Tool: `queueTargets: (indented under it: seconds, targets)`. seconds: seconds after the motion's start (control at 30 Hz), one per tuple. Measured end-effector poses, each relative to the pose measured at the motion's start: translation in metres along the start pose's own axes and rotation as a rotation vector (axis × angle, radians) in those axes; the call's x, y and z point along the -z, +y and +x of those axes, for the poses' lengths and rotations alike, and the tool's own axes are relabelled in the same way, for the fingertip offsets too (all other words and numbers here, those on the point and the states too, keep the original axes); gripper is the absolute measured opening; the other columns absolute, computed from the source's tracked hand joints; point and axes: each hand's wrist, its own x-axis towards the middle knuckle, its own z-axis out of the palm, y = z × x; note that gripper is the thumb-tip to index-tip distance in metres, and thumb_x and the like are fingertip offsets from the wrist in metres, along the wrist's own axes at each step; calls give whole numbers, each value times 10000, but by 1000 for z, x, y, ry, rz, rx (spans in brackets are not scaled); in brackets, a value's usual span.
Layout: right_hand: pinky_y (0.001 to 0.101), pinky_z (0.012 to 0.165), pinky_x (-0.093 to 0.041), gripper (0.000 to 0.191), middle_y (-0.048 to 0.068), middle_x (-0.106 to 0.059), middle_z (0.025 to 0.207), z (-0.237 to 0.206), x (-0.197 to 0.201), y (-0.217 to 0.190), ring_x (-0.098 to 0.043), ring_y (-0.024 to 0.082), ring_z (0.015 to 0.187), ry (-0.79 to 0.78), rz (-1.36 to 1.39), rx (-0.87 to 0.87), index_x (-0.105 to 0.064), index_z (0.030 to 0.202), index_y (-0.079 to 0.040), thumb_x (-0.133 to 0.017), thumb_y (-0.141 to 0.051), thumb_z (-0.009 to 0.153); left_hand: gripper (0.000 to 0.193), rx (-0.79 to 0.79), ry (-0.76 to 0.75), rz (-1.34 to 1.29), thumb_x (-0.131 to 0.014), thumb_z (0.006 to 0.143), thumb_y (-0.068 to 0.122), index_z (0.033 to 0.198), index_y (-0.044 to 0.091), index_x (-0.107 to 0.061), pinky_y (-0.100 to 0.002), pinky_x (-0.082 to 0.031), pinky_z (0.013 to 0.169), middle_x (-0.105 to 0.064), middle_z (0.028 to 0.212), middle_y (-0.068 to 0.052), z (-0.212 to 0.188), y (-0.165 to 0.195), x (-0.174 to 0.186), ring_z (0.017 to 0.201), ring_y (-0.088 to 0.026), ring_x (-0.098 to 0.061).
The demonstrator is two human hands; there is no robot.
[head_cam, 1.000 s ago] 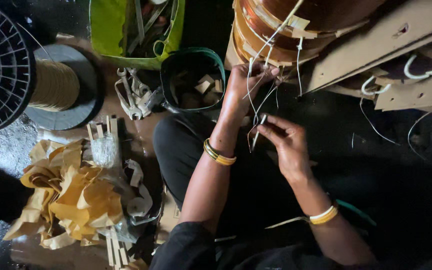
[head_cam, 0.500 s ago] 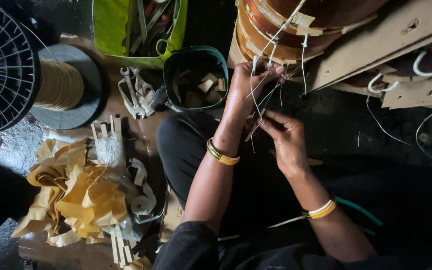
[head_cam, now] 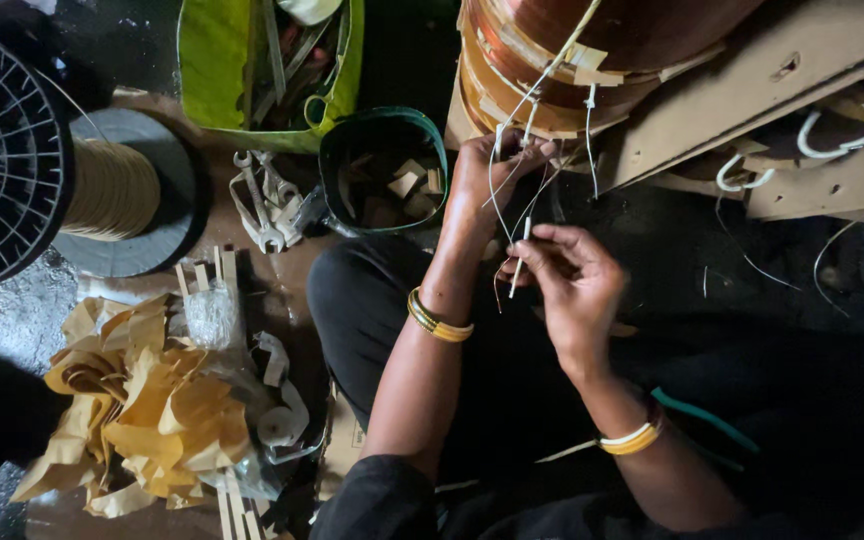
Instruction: The person sits on the floor and uses pliers to strip and cut white insulated wires attached to a copper-wound electrical component. They repeatedly strip insulation, cut wire ends, and tuck the wires into slots on the component.
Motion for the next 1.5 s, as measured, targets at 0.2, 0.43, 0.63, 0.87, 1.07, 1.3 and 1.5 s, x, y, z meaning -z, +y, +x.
queueTargets:
  seconds: [0.2, 0.43, 0.63, 0.87, 1.07, 1.3, 1.5]
  targets:
    - [247, 618, -588, 202, 112, -766, 913, 4, -2, -1, -710, 117, 730, 12, -353, 132, -706, 1131, 51, -757, 5, 942, 219, 56, 39, -26, -802, 890, 147, 941, -61, -755, -275, -534, 692, -753, 825, -75, 2, -6, 0, 728, -115, -650]
    - [243, 616, -595, 293, 84, -741, 915, 39, 18, 6, -721, 107, 744, 12, -67, -68, -670, 1210, 4, -744, 32, 928, 204, 82, -2, 0, -767, 889, 153, 938, -44, -749, -258, -546, 616, -750, 800, -67, -9, 11, -2, 668, -105, -660]
    - [247, 495, -575, 311, 79, -682, 950, 68, 16, 10, -669, 123, 663, -67, -106, 96, -489, 1158, -59, -666, 78, 942, 202, 149, -161, 35, -704, 929, 134, 1014, -40, -762, -274, -549, 605, -752, 813, -66, -14, 15, 10, 664, -114, -652]
    - [209, 466, -480, 225, 42, -727, 1016, 67, 13, 14, -599, 58, 673, -32, -137, 75, -557, 1143, -58, -700, 6, 981, 199, 184, -118, -72, -783, 863, 91, 990, -60, -763, -266, -575, 614, -770, 832, -94, -4, -2, 13, 670, -134, -692]
    - [196, 482, -436, 125, 9, -741, 876, 62, 19, 15, -609, 31, 658, -157, -167, -91, -722, 1030, -20, -758, -55, 915, 189, 59, -3, -85, -850, 818, 68, 898, -18, -702, -261, -510, 553, -696, 768, -40, -3, -3, 5, 629, -103, -613]
    - [189, 510, -458, 107, -26, -721, 880, 63, 20, 26, -593, 19, 671, -151, -158, -89, -750, 1010, -30, -722, -75, 918, 207, 34, 2, 20, -847, 811, 112, 895, -10, -702, -258, -505, 545, -688, 738, -18, -8, 7, 0, 616, -85, -599]
    - [205, 512, -505, 197, -27, -731, 896, 62, 20, 21, -627, 31, 677, -96, -63, -101, -733, 1079, -57, -732, -108, 889, 263, 1, -92, 172, -734, 919, 230, 1000, -19, -762, -255, -551, 600, -762, 791, -29, -12, 12, 9, 662, -67, -643]
